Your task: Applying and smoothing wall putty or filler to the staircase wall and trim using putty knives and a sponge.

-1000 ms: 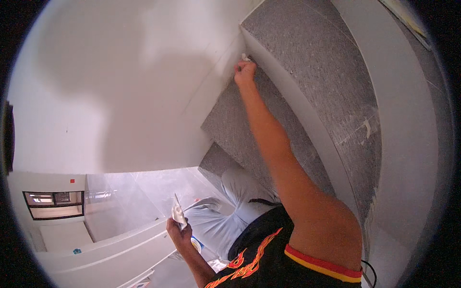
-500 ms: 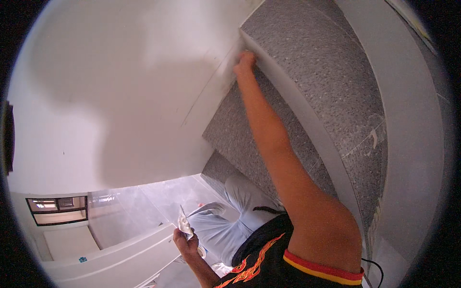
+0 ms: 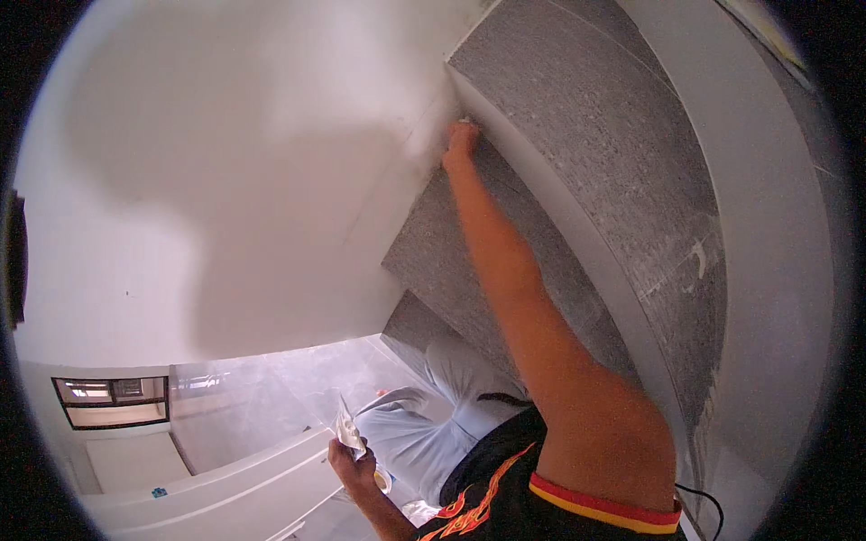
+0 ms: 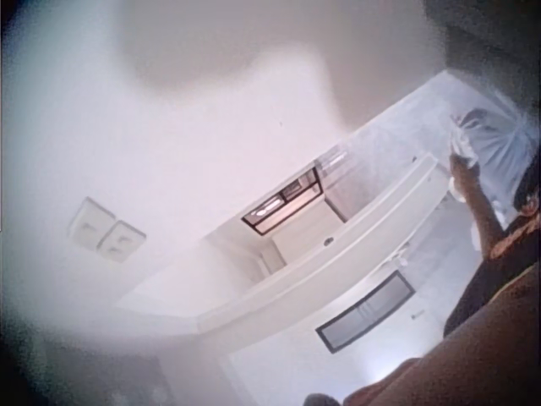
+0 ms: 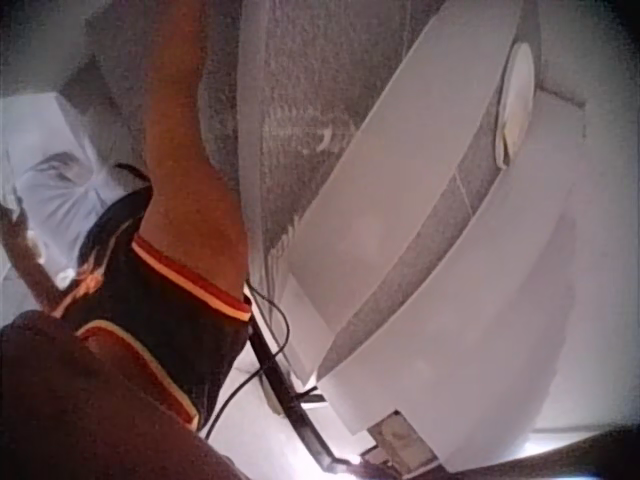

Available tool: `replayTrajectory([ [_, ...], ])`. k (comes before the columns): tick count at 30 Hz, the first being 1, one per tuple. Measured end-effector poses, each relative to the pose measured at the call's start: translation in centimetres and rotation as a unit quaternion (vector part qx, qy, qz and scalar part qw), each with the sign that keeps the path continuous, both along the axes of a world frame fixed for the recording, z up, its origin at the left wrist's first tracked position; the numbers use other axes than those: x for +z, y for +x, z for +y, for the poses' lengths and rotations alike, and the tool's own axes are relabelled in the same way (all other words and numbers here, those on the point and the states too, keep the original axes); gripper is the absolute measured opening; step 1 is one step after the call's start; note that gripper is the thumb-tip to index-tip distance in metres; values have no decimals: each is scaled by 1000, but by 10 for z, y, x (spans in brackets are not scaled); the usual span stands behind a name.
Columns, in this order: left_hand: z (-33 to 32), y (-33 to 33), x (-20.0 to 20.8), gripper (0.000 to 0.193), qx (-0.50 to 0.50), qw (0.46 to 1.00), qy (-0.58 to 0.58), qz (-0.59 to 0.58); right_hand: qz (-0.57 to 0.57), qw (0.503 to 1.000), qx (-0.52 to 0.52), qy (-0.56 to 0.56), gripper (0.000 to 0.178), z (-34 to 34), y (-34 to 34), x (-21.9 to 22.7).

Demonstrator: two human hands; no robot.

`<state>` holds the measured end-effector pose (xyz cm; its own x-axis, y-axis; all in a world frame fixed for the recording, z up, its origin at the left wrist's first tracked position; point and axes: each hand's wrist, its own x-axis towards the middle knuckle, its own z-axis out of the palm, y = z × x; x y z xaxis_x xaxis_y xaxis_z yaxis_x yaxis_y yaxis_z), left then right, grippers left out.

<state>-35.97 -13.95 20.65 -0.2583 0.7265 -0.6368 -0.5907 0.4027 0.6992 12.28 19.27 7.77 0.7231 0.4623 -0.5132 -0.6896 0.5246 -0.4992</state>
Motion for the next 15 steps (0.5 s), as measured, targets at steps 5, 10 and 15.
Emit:
replayTrajectory([
  [5,-4,-16,-8,14,18,1000,-5,-23,-91,996,8,-10,11,8,-2,-3],
  [10,-10,-25,-26,16,-68,994,28,86,-120,992,23,0,8,15,13,5],
  [15,-2,-11,-6,17,1,1000,12,-16,-173,983,29,56,9,13,3,40],
])
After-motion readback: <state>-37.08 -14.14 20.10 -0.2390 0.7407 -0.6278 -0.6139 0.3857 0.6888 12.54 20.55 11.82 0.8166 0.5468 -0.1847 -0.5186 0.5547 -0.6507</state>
